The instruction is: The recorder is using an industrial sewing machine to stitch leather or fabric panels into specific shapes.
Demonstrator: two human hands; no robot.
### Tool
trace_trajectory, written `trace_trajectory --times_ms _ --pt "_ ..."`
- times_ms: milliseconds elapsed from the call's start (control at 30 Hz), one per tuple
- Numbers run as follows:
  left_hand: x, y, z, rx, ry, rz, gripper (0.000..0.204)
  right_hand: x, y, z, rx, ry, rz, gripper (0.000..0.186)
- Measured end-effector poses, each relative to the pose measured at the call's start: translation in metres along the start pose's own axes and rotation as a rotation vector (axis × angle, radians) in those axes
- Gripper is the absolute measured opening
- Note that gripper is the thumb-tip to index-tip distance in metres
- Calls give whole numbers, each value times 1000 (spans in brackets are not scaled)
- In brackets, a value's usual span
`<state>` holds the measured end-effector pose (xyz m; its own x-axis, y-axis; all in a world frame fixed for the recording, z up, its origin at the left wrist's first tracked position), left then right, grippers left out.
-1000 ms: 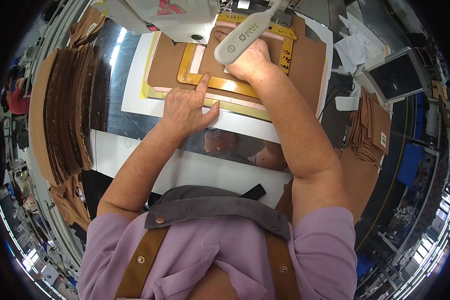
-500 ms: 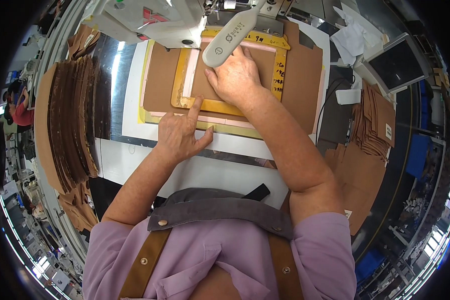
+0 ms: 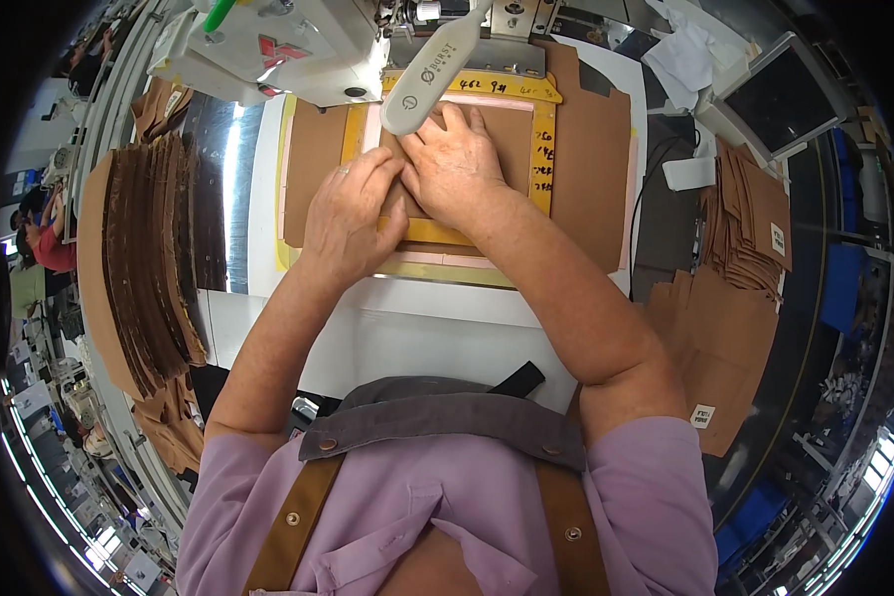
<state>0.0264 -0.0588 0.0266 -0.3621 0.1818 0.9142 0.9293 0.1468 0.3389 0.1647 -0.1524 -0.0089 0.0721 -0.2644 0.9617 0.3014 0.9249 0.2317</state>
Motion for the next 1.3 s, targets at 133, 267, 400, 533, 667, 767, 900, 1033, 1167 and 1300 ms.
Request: trace_trajectory --times_ms 133,267,400,533,667,767,900,1033,1167,1300 --pt "-30 18 13 97 -65 -68 34 4 -5 -2 -37 84 -29 47" --pt "-40 22 14 86 24 -54 41 7 -17 -14 -10 243 -123 46" --pt "-34 23 15 68 135 9 50 24 -47 -31 -126 245 -157 48" --pt "-28 25 12 58 223 62 53 30 -71 -41 -244 -5 -81 60" --pt "-23 31 4 86 246 96 52 28 -67 -43 -255 -42 -75 66" --pt "-24 31 4 41 312 73 56 27 -61 -43 -238 -52 -34 69" --pt "-25 28 4 44 311 87 56 26 -56 -45 -168 -66 21 70" --pt "-24 31 4 26 312 113 51 23 -54 -46 -110 -105 22 68" --pt "-24 32 4 9 307 116 49 25 -54 -45 -101 -107 50 63" --pt "-28 30 7 -11 285 55 46 26 -56 -45 -106 -58 1 59"
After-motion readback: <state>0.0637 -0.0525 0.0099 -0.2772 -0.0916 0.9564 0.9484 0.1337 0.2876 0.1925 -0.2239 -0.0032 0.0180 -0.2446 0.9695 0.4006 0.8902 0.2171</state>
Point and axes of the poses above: each hand's wrist, its own y-axis towards the middle knuckle, its own x-axis out of the back of the hand, z = x × y, the point moved 1 cm from there along y, towards the middle knuckle, and after that the axes turned 5 degrees about y, right-handed, at the moved point
